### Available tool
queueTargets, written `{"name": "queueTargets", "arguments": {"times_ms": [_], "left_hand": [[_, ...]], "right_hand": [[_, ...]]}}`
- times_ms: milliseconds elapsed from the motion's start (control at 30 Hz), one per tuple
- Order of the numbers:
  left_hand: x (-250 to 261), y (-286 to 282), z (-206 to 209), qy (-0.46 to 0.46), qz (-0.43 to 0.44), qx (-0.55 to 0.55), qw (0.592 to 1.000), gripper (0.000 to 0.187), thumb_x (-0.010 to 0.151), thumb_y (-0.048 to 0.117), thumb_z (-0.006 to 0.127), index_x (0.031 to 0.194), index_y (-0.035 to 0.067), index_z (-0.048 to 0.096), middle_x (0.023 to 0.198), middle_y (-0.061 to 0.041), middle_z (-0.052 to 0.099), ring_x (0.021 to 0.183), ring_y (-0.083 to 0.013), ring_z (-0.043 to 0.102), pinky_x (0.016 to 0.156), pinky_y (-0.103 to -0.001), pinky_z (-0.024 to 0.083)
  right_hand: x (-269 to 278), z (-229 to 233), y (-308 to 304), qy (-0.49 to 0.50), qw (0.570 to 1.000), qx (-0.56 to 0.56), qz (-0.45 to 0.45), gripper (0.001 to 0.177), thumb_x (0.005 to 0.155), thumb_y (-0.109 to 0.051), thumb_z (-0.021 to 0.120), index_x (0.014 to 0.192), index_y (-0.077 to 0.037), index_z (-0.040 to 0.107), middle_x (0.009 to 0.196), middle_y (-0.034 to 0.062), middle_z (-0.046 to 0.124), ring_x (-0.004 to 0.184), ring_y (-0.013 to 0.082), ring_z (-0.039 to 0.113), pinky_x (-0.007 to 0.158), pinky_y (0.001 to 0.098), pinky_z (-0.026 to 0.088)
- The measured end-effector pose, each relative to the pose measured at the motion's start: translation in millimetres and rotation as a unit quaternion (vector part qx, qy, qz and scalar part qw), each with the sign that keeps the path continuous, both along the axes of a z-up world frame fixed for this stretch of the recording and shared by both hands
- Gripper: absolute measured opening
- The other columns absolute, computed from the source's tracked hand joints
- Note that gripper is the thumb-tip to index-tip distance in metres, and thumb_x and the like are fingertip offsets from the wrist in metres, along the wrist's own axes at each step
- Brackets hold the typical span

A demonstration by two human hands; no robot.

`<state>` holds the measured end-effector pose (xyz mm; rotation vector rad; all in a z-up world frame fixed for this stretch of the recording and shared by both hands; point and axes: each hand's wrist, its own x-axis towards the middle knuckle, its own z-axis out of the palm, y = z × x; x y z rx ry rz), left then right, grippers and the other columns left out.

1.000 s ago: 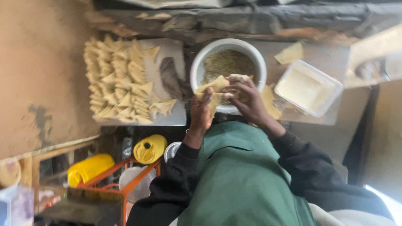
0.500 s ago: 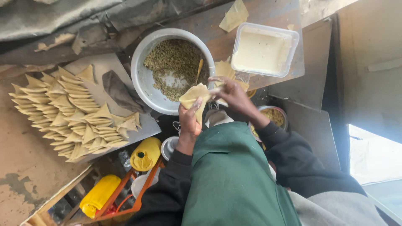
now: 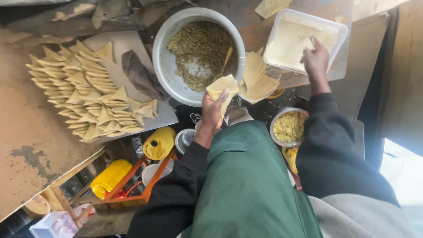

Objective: The person folds square pastry sheets into cones, scoops a grain-based filling into each cone, and seals the edges to form triangular samosas. The finished samosas are placed in rows on a metal tray.

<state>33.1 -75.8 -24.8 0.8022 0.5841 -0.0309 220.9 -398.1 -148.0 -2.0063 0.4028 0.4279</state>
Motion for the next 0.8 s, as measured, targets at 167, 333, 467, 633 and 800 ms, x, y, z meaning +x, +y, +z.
{"name": "queueTargets", "arguments": {"times_ms": [167,333,467,633,800], "left_hand": [[12.8,3.8,12.9,-0.034,-0.057,-0.086,0.994,0.04,0.092,-0.003,0.062,0.132,-0.004,0.059,0.121,-0.013,0.071,0.109,-0.0185,0.07,0.098,-0.031,0.055],[23.8,10.2,39.7,-0.055,-0.131,-0.113,0.983,0.03,0.093,-0.003,0.062,0.123,-0.009,0.064,0.114,-0.014,0.071,0.103,-0.0207,0.07,0.095,-0.033,0.056],[28.9,36.0,78.2,-0.072,-0.15,-0.117,0.979,0.028,0.092,-0.002,0.061,0.12,-0.006,0.065,0.11,-0.014,0.072,0.1,-0.0203,0.071,0.091,-0.032,0.056],[16.6,50.4,106.1,-0.066,-0.135,-0.086,0.985,0.025,0.089,-0.002,0.06,0.114,-0.004,0.065,0.106,-0.011,0.072,0.097,-0.0176,0.071,0.089,-0.03,0.056],[10.7,50.7,108.5,-0.098,-0.136,-0.065,0.984,0.025,0.088,-0.003,0.061,0.112,-0.006,0.066,0.106,-0.011,0.072,0.096,-0.0174,0.07,0.087,-0.029,0.056]], "right_hand": [[-42.3,77.3,16.4,0.137,0.85,0.506,-0.055,0.056,0.1,-0.018,0.06,0.155,-0.008,0.052,0.071,-0.0065,0.052,0.055,0.0043,0.046,0.045,0.0198,0.035],[-97.3,165.3,82.9,0.174,0.814,0.534,0.148,0.06,0.099,-0.009,0.061,0.158,-0.007,0.054,0.068,-0.0087,0.046,0.053,0.0029,0.042,0.047,0.0211,0.032],[-114.1,231.0,118.3,-0.324,0.829,-0.066,0.452,0.065,0.088,-0.012,0.063,0.151,-0.023,0.054,0.074,0.0119,0.063,0.061,0.0296,0.061,0.057,0.0427,0.05],[-114.9,275.5,117.4,-0.209,0.881,-0.016,0.425,0.06,0.092,-0.014,0.064,0.149,-0.029,0.053,0.061,0.016,0.058,0.05,0.0295,0.06,0.059,0.0439,0.053],[-107.6,259.3,139.9,-0.183,0.843,0.024,0.505,0.067,0.091,-0.013,0.066,0.155,-0.02,0.048,0.061,0.0155,0.052,0.054,0.02,0.051,0.059,0.0378,0.048]]}}
